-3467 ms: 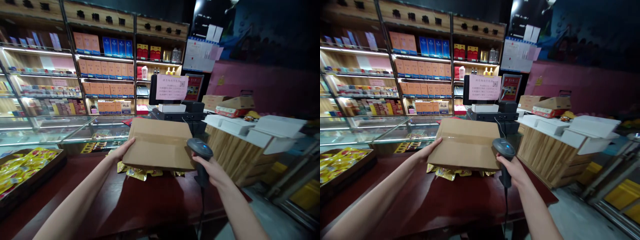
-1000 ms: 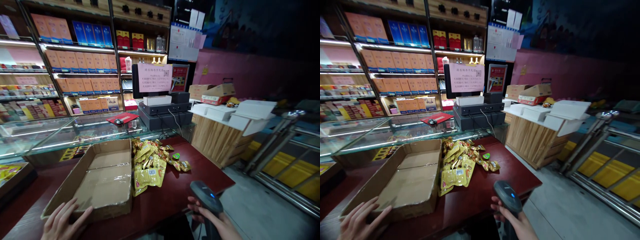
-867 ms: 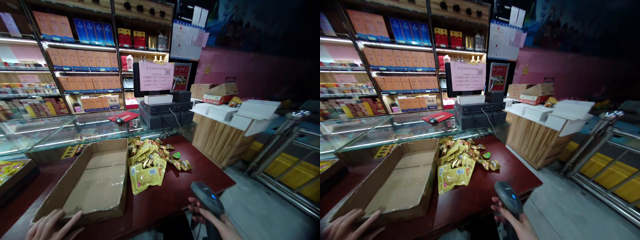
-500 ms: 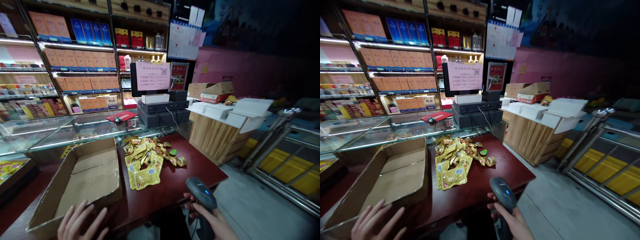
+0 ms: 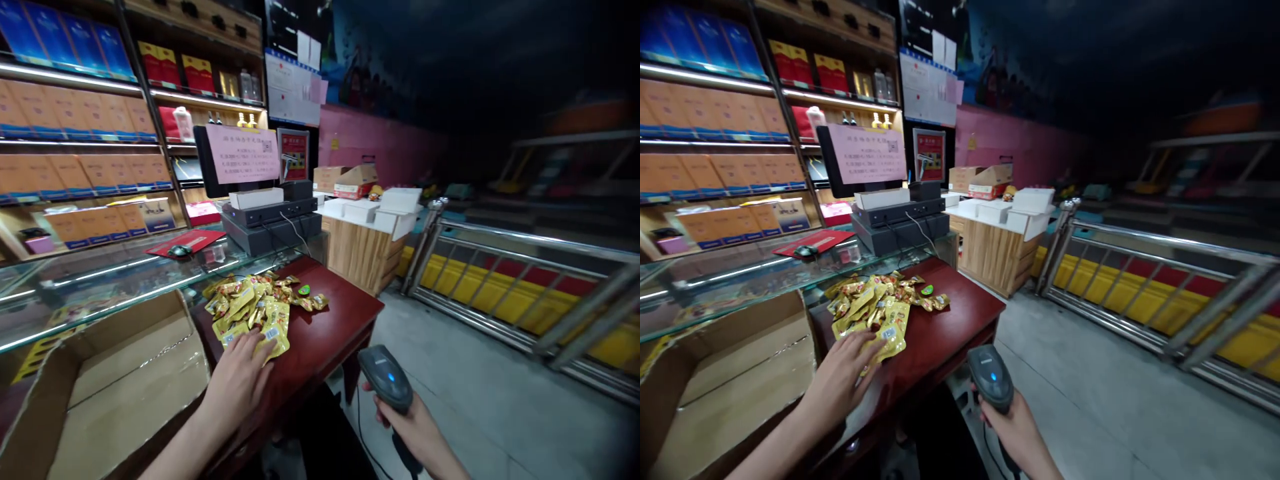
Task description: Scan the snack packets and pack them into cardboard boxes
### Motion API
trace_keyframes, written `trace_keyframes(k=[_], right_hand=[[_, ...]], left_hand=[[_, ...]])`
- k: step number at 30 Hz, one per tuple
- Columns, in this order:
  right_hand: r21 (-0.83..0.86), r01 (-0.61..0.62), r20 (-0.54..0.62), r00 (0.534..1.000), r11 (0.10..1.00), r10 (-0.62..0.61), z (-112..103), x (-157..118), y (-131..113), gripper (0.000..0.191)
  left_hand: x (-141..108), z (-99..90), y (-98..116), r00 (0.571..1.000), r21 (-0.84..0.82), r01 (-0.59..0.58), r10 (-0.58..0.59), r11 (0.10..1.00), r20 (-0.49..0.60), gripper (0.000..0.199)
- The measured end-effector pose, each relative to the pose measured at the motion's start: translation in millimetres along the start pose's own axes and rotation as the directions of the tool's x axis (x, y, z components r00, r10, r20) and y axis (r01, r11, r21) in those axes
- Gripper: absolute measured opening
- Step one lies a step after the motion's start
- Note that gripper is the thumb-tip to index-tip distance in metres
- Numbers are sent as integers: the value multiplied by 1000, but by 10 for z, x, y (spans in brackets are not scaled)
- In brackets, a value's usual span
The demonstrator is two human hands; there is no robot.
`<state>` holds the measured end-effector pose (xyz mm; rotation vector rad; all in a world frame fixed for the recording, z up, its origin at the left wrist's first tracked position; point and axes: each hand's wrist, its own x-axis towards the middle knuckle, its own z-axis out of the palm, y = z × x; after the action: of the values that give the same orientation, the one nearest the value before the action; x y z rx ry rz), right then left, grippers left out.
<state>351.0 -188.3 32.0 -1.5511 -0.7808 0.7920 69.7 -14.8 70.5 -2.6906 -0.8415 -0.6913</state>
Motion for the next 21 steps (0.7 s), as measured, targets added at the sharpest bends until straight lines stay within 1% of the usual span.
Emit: trace_keyframes(k=[3,5,7,9,11,14,17,19,21], right_hand=[[-43,5,-86,996,999,-9,4,-197,25,35],[-73,1,-125,992,997,-11,16,-286,40,37],[-96,6,-120,993,995,-17,27,-336,27,36],[-121,21,-105,994,992,-34,21,-354,-21,35],[-153,39,-119,991,987,-57,-13,-347,-87,35],[-225,80,-155,981,971,-116,-121,-295,-173,32],[-263,120,-153,974,957,-164,-272,-219,-197,32],[-272,142,-136,973,952,-184,-376,-169,-180,32],[-288,166,-117,972,943,-206,-470,-127,-158,32]], left_hand=[[271,62,-15,986,14,102,-103,995,131,35],[384,142,22,966,55,142,-151,988,209,39],[441,228,57,941,106,171,-194,980,276,44],[450,299,65,915,164,204,-247,965,319,47],[420,350,51,903,205,216,-275,955,329,48],[329,412,23,918,214,210,-268,954,293,49],[241,502,7,922,221,232,-287,947,260,50],[210,577,-2,909,239,266,-326,934,261,51],[208,637,-9,886,251,297,-364,921,287,51]])
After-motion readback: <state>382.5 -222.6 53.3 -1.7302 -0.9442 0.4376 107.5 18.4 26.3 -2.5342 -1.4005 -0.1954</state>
